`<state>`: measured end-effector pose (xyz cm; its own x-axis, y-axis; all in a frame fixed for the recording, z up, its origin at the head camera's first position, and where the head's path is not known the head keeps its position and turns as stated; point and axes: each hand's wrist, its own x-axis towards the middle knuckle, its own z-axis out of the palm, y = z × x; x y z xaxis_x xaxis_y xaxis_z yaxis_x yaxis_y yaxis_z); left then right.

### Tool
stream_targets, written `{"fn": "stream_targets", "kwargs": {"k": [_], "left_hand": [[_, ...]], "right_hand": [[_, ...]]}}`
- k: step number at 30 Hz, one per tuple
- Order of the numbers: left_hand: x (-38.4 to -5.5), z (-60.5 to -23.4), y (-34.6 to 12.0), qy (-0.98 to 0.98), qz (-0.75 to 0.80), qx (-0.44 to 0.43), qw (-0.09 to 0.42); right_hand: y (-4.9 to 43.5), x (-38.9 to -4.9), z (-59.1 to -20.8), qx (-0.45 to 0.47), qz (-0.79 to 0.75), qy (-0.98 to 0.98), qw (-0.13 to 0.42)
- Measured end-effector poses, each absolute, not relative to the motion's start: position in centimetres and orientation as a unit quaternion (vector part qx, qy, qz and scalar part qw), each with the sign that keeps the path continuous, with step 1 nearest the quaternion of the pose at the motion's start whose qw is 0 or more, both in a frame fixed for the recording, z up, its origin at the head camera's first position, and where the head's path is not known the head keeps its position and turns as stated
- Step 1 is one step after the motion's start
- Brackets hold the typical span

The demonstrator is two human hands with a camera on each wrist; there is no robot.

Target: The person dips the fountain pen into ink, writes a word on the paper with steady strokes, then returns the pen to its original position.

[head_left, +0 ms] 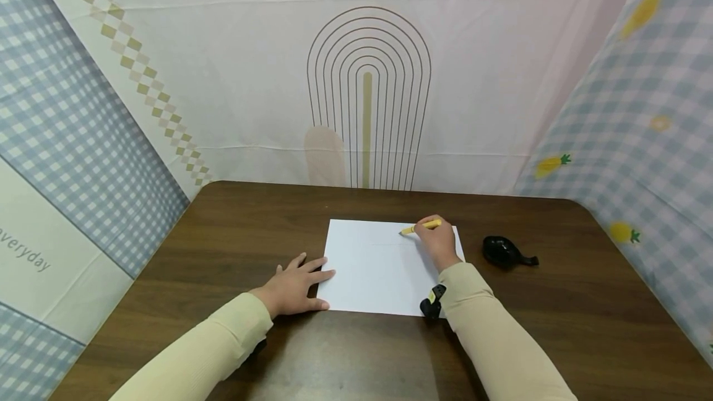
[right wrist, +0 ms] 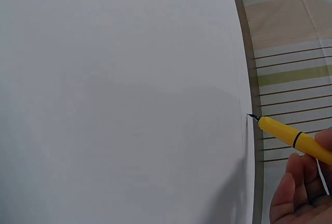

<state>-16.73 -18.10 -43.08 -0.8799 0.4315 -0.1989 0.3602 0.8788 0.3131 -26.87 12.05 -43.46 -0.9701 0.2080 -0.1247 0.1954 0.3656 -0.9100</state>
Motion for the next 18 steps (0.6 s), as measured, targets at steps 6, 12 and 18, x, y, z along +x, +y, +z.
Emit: {"fn": "stream_targets", "kwargs": {"k": [6,12,18], "left_hand": [[-16.7,-43.1,-18.1,0.960,0.137,0.204,0.136],[-16.7,-43.1,-18.1,0.960,0.139,0.205,0.133],[-16.6,-43.1,-18.1,0.959,0.141,0.207,0.131]], "right_hand": [[12.0,-26.4,-43.4,-0.121,0.544,-0.831,0.003],[11.9,-25.9,-43.1,-0.123,0.541,-0.832,-0.007],[11.9,-25.7,-43.0,-0.133,0.533,-0.835,-0.019]]}}
